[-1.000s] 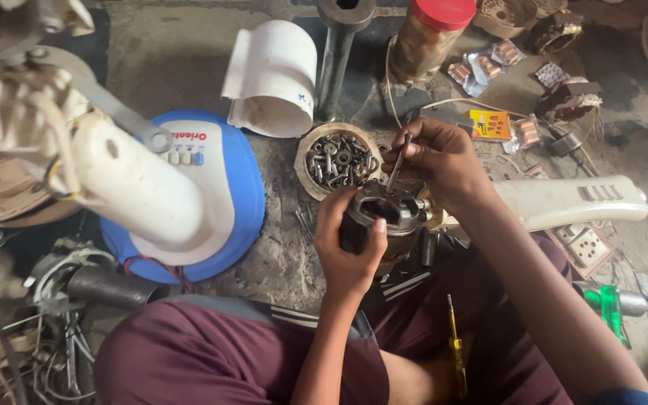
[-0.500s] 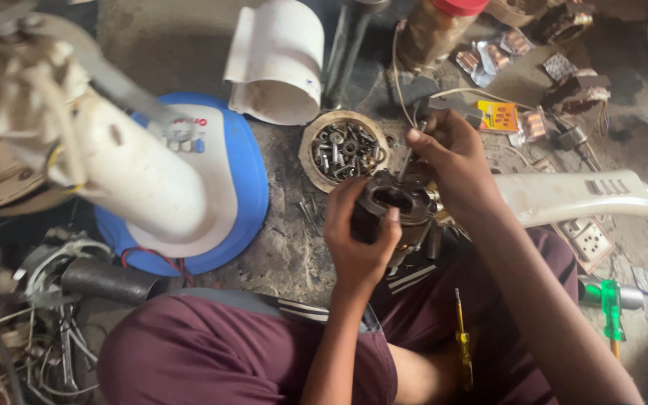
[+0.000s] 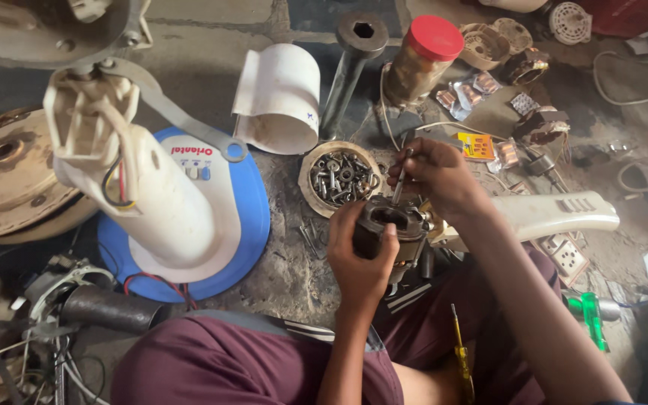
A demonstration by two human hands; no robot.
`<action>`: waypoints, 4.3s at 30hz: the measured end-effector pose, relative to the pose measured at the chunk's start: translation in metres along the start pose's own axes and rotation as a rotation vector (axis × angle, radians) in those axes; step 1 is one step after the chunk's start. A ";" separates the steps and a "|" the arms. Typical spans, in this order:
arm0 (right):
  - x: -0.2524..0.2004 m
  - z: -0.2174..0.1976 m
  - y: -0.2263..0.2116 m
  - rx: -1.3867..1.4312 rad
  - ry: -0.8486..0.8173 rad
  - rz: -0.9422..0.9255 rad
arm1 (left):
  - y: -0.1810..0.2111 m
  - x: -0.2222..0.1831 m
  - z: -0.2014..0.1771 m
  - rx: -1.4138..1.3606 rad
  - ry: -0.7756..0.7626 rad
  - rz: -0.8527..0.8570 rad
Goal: The person sits on the floor and repairs an electric motor by hand. They use a screwdriver to adjust internal components, a hammer to tap parts into place, and pliers to manipulate wires. The person repeatedly disassembles and reassembles sections of the motor housing.
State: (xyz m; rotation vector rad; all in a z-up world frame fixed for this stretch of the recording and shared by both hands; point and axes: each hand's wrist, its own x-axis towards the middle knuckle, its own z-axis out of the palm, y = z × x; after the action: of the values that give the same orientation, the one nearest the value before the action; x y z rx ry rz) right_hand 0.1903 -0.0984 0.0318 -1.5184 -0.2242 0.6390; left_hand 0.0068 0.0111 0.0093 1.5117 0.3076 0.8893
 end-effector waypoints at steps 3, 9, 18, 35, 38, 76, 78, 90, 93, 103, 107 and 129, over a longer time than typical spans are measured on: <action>0.000 0.003 0.009 -0.012 0.084 -0.068 | -0.005 -0.003 0.001 0.024 0.000 -0.016; -0.011 0.007 -0.011 -0.185 -0.073 -0.045 | -0.009 -0.005 0.006 -0.036 0.018 -0.176; -0.005 0.007 -0.007 0.228 -0.131 0.010 | -0.010 -0.005 0.007 -0.033 -0.009 -0.098; -0.026 0.028 0.007 0.158 0.191 -0.025 | -0.002 -0.012 0.006 -0.016 -0.019 -0.054; -0.022 0.027 0.002 0.221 0.209 -0.044 | -0.004 -0.008 0.007 -0.008 -0.032 -0.030; -0.108 0.010 0.142 0.710 0.058 0.186 | -0.002 -0.013 0.006 -0.352 -0.091 -0.634; -0.100 0.012 0.144 0.616 -0.017 0.091 | 0.003 -0.012 0.001 -0.315 -0.180 -0.616; -0.140 0.022 0.128 0.099 0.114 -0.007 | 0.003 -0.009 0.002 -0.133 -0.231 -0.590; -0.156 0.024 0.122 0.146 0.083 -0.031 | -0.003 -0.001 0.007 -0.142 -0.206 -0.627; -0.194 0.040 0.089 0.337 0.016 -0.007 | -0.022 0.035 0.004 0.034 -0.254 -0.683; -0.200 0.039 0.079 0.255 -0.010 0.141 | -0.024 0.037 0.009 0.057 -0.256 -0.752; -0.196 0.066 0.091 -0.087 0.261 -0.412 | -0.055 0.101 0.030 0.283 -0.424 -0.906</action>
State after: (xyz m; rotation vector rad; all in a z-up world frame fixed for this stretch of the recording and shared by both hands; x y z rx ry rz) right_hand -0.0268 -0.1500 -0.0027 -1.5615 -0.3556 0.1029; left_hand 0.1110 0.0655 -0.0047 1.5396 0.7427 -0.1983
